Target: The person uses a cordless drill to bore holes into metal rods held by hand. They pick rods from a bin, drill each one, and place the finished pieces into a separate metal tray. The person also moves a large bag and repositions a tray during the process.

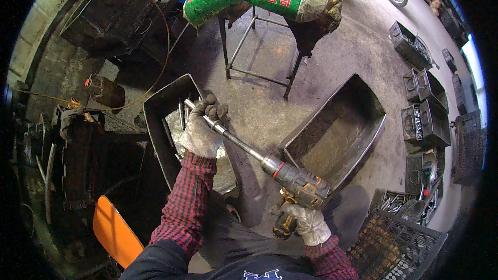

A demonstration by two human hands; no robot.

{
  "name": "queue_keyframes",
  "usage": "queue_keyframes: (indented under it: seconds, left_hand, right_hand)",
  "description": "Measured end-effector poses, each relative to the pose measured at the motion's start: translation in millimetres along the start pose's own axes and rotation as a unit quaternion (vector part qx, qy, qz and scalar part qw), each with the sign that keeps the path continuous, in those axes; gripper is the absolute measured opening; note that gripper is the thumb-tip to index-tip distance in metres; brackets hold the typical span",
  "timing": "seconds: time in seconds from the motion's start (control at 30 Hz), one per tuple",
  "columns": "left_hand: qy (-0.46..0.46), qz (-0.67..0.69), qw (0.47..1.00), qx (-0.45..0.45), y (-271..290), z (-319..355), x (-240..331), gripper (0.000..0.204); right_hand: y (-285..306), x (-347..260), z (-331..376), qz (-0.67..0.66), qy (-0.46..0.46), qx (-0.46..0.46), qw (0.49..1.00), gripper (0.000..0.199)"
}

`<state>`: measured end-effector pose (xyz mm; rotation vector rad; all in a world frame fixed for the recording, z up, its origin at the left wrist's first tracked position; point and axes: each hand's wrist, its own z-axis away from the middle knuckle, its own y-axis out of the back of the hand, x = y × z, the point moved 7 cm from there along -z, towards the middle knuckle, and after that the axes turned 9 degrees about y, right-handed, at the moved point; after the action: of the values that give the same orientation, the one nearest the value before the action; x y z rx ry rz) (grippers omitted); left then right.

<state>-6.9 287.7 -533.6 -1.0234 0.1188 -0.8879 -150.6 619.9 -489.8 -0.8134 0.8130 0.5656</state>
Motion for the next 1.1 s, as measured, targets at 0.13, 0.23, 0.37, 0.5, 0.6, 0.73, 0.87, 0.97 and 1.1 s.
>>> queue_keyframes:
  seconds: [0.13, 0.23, 0.37, 0.5, 0.6, 0.73, 0.87, 0.97, 1.1]
  left_hand:
    - [0.017, 0.039, 0.999, -0.013, -5, 3, 0, 0.013]
    - [0.036, 0.067, 0.997, -0.013, -11, 8, 0, 0.015]
    - [0.056, 0.093, 0.994, 0.004, -16, 22, -2, 0.020]
    - [0.058, 0.163, 0.980, -0.099, -34, 37, -2, 0.016]
    - [0.032, 0.117, 0.992, -0.032, -24, 43, -3, 0.015]
    - [0.014, 0.107, 0.993, 0.054, -17, 46, -9, 0.017]
    - [0.006, 0.088, 0.993, 0.084, -20, 42, -9, 0.024]
    - [0.044, 0.092, 0.993, 0.065, -22, 34, -11, 0.037]
    - [0.075, 0.115, 0.990, 0.031, -18, 21, -16, 0.038]
  right_hand:
    - [4, 4, -2, -0.032, -0.002, 0.010, 0.999, 0.063]
    - [5, 3, -5, -0.057, 0.001, 0.021, 0.998, 0.062]
    - [5, -2, -3, -0.081, 0.011, 0.038, 0.996, 0.060]
    - [4, -3, 5, -0.059, -0.011, 0.044, 0.997, 0.061]
    - [1, -4, 8, -0.066, -0.009, 0.018, 0.998, 0.062]
    - [4, 4, 6, -0.044, -0.023, 0.025, 0.998, 0.061]
    - [6, 15, 2, -0.046, -0.032, 0.047, 0.997, 0.061]
    - [1, 17, -1, -0.072, -0.030, 0.044, 0.996, 0.061]
    - [-9, 14, -2, -0.104, -0.031, 0.045, 0.993, 0.064]
